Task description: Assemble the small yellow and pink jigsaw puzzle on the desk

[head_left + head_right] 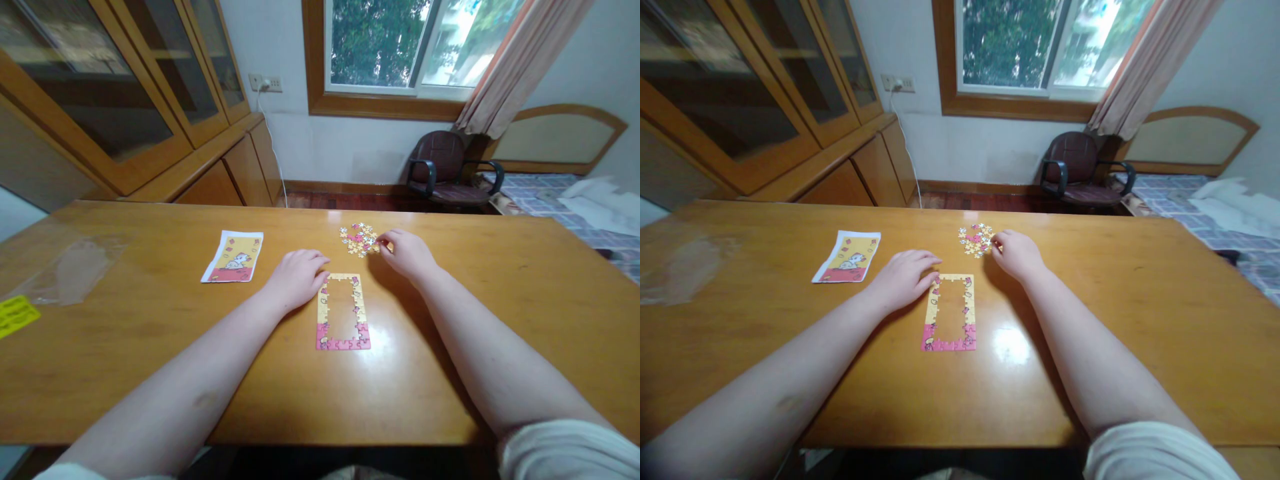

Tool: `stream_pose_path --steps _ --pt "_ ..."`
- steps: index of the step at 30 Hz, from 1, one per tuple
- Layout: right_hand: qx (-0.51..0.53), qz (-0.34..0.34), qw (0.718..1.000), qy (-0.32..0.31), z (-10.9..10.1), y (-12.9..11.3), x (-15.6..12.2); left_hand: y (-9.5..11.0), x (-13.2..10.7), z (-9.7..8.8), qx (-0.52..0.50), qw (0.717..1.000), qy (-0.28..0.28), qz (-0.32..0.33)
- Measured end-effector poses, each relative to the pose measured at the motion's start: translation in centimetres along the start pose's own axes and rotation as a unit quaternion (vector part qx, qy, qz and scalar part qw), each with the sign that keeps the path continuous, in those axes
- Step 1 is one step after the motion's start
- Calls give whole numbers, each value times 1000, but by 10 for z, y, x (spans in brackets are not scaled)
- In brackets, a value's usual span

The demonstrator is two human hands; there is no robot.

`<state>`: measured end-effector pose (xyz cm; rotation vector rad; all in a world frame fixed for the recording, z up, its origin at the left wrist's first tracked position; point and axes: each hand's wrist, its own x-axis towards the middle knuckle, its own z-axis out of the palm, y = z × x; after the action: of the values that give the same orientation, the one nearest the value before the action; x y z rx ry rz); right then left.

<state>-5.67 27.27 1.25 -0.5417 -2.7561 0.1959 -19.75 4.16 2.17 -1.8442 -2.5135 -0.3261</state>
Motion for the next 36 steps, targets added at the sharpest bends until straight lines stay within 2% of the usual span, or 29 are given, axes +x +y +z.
stream_pose_path --steps 2,4,5,8,9,13,15,18,21,28,31,33,36 --pt "0 -5 999 38 7 16 1 8 15 -6 43 998 -48 -13" --pt "15 -13 998 53 17 23 1 10 34 -7 53 997 -55 -25" --pt "24 -21 998 54 21 24 0 8 43 -5 39 998 -35 -31" --pt "38 -54 996 55 30 18 -1 -2 62 11 -25 996 83 -26" --pt "42 -68 995 55 31 15 -1 -6 65 17 -33 994 101 -16" --pt "62 -111 991 43 33 7 2 -12 67 34 -44 995 86 25" --pt "70 -110 991 42 34 6 3 -9 66 38 -39 997 44 59" --pt "86 -84 991 53 36 7 4 -3 65 40 -27 992 -55 108" --pt "99 -49 992 53 35 6 4 -2 65 39 -32 988 -101 109" --pt "147 59 987 37 33 10 3 -9 65 34 -64 988 -69 124" --pt "150 76 985 37 33 13 3 -11 65 32 -63 989 -43 125" --pt "151 68 986 33 33 13 3 -11 66 31 -42 994 -23 96" --pt "147 45 988 24 32 11 4 -13 66 30 13 1000 9 17"
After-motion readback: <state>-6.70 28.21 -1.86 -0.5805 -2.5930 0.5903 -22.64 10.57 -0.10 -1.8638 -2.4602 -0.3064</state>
